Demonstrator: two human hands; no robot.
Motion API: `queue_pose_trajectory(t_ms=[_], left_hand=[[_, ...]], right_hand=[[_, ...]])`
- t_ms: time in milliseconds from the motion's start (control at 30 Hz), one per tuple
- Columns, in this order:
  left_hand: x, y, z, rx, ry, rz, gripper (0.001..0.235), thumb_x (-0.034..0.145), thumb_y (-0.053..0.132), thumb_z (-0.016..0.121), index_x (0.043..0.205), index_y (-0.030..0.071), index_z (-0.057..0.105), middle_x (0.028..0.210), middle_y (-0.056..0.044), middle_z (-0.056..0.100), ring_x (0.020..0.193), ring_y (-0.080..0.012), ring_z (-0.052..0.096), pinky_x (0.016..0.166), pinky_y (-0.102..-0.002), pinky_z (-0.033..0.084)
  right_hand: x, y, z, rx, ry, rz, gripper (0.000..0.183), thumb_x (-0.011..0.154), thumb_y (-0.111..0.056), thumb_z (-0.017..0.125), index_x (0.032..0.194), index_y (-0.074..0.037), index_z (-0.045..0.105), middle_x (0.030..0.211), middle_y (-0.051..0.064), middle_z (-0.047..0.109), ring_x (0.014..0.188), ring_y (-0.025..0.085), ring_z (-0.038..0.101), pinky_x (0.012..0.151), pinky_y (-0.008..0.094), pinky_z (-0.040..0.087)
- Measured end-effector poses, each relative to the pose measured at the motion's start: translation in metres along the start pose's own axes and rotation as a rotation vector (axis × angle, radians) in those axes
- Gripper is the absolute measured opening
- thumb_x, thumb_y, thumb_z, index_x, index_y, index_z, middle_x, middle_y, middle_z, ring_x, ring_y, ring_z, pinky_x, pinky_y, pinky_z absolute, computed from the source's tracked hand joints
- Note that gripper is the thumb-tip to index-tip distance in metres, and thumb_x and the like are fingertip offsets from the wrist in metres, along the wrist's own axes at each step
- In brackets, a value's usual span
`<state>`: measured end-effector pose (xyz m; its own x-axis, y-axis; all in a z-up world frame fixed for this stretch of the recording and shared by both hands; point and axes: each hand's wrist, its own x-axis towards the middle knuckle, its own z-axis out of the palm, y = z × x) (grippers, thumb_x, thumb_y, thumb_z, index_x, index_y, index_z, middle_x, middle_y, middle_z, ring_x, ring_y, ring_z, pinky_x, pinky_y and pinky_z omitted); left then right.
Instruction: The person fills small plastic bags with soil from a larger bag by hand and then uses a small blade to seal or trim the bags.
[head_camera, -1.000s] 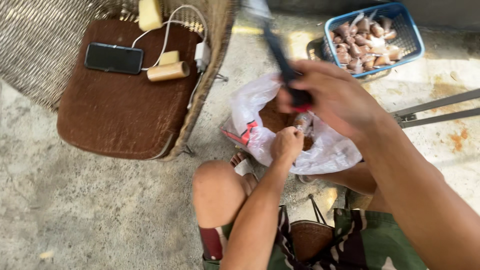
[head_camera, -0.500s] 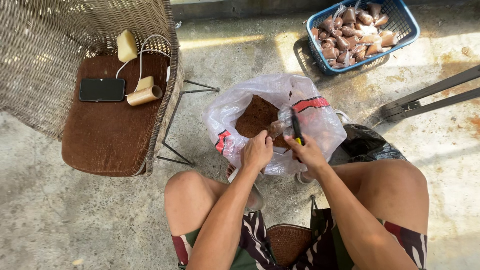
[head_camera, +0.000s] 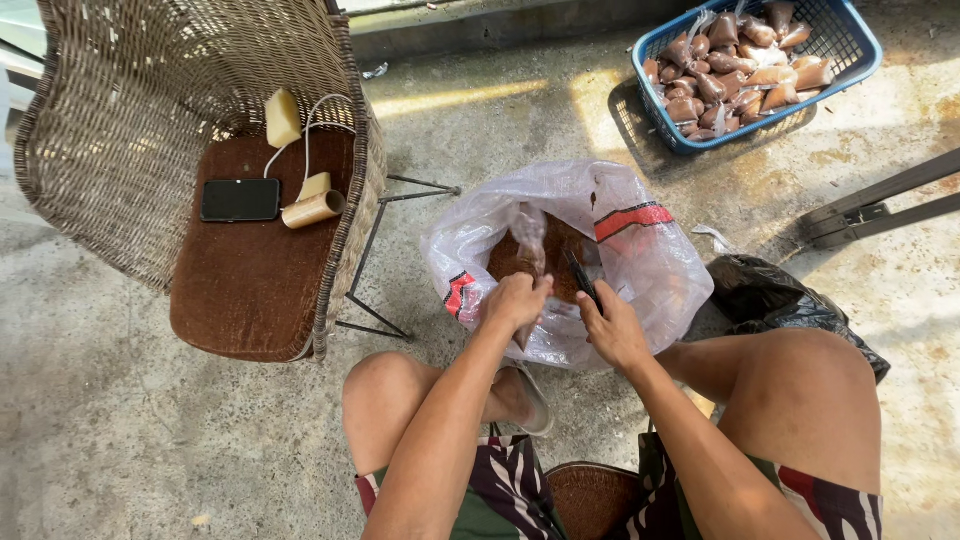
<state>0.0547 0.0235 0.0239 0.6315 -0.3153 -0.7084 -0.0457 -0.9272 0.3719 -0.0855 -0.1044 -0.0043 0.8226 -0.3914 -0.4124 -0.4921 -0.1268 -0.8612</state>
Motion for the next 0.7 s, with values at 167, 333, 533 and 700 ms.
queue_pose_trajectory(t_ms=[167, 333, 533, 700], left_hand=[[0.02, -0.011, -0.008, -0.145, -0.135, 0.113, 0.026, 0.08, 0.03, 0.076, 0.101, 0.014, 0.073, 0.079, -0.005, 0.078, 0.078, -0.0187, 0.078, 0.077, -0.036, 0.059], [0.02, -0.004, -0.016, 0.115, -0.082, 0.121, 0.032, 0.072, 0.029, 0.085, 0.1, 0.013, 0.079, 0.092, -0.008, 0.078, 0.088, -0.022, 0.076, 0.084, -0.038, 0.058], [0.004, 0.007, -0.028, 0.242, 0.029, 0.198, 0.047, 0.068, 0.027, 0.092, 0.11, 0.014, 0.074, 0.098, -0.01, 0.075, 0.098, -0.0291, 0.071, 0.084, -0.043, 0.055], [0.005, 0.005, -0.028, -0.115, -0.017, 0.238, 0.057, 0.063, 0.018, 0.092, 0.116, 0.014, 0.07, 0.09, -0.006, 0.077, 0.092, -0.0249, 0.076, 0.084, -0.039, 0.057]], right_hand=[[-0.004, -0.004, -0.003, -0.186, 0.015, -0.14, 0.034, 0.103, -0.039, 0.053, 0.103, -0.005, 0.055, 0.073, 0.016, 0.061, 0.066, 0.031, 0.061, 0.064, 0.045, 0.049], [-0.006, -0.029, -0.009, -0.233, -0.116, -0.098, 0.033, 0.103, -0.039, 0.049, 0.105, -0.006, 0.053, 0.07, 0.019, 0.063, 0.066, 0.035, 0.063, 0.065, 0.048, 0.048], [-0.002, -0.029, 0.0, -0.178, -0.146, -0.067, 0.033, 0.102, -0.038, 0.05, 0.106, -0.006, 0.055, 0.07, 0.019, 0.061, 0.064, 0.035, 0.061, 0.064, 0.049, 0.047], [0.005, -0.008, 0.012, -0.05, -0.185, -0.066, 0.041, 0.105, -0.045, 0.045, 0.106, -0.006, 0.058, 0.077, 0.015, 0.061, 0.071, 0.028, 0.06, 0.066, 0.045, 0.048]])
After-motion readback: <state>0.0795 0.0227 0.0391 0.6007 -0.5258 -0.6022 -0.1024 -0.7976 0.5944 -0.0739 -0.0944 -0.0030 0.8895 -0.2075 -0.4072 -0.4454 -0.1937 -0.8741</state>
